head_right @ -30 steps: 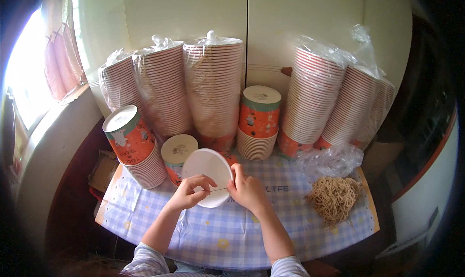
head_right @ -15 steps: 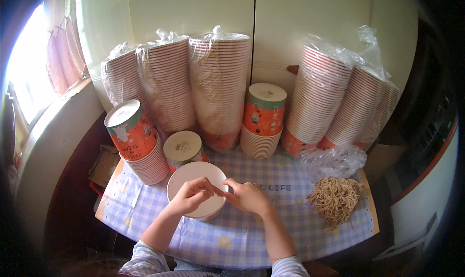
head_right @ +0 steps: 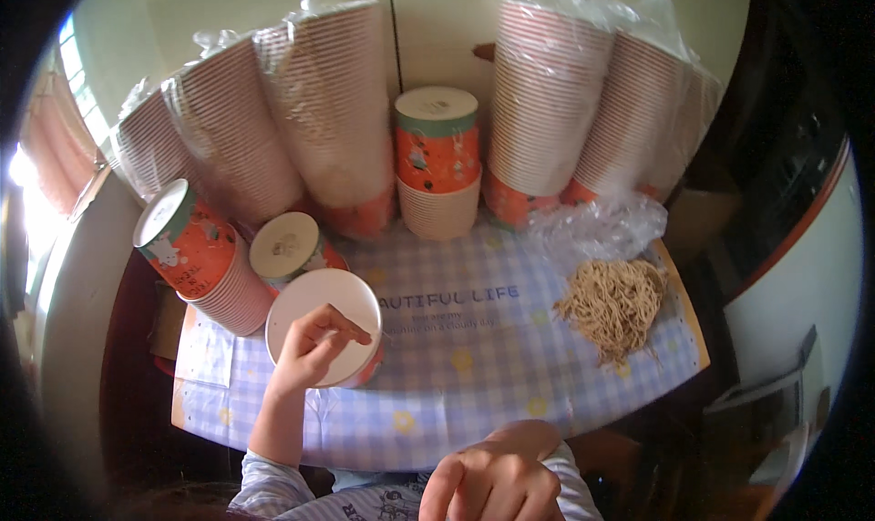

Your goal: Packaging paper buckets into plastic bags and applying rubber bands.

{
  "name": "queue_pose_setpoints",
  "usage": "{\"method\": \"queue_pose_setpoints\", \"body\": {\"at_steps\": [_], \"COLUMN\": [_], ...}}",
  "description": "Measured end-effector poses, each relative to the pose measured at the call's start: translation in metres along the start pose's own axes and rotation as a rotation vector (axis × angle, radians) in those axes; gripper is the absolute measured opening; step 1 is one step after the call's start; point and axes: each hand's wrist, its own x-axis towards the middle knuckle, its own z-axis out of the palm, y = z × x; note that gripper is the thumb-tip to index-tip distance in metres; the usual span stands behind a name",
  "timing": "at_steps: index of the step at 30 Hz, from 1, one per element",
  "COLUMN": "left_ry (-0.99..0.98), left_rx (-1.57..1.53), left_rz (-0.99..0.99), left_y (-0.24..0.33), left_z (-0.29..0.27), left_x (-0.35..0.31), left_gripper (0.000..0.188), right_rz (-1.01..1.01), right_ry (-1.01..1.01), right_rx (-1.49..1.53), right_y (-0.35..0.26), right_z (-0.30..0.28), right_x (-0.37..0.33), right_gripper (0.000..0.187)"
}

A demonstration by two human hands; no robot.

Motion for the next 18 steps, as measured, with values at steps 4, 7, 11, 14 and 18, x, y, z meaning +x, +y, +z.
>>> {"method": "queue_pose_setpoints", "body": {"at_steps": [4, 7, 11, 14, 18], "left_ry": [0.062, 0.057, 0.042, 0.021, 0.054], "left_rx": [0.020, 0.028, 0.063, -0.014, 0.018], "left_rz": [-0.023, 0.002, -0.034, 0.018, 0.000], "left_y": [-0.005, -0.007, -0.003, -0.004, -0.003], "left_z": [-0.009, -0.006, -0.011, 0.006, -0.006], "left_x": [-0.010, -0.008, -0.014, -0.001, -0.013], "left_gripper": [0.005, 0.004, 0.008, 0.005, 0.005], "right_rz": [0.023, -0.098, -0.336, -0.477, -0.741], "right_ry": [0.073, 0.032, -0.075, -0.239, -0.349], "right_rx": [0.095, -0.231, -0.850, -1.392, -1.949], "right_y": [-0.005, -0.011, -0.012, -0.029, -0.018], "right_z": [-0.002, -0.001, 0.000, 0.004, -0.008], "right_x": [-0.042, -0.046, -0.050, -0.040, -0.050], "right_gripper": [0.031, 0.032, 0.036, 0.039, 0.042]}}
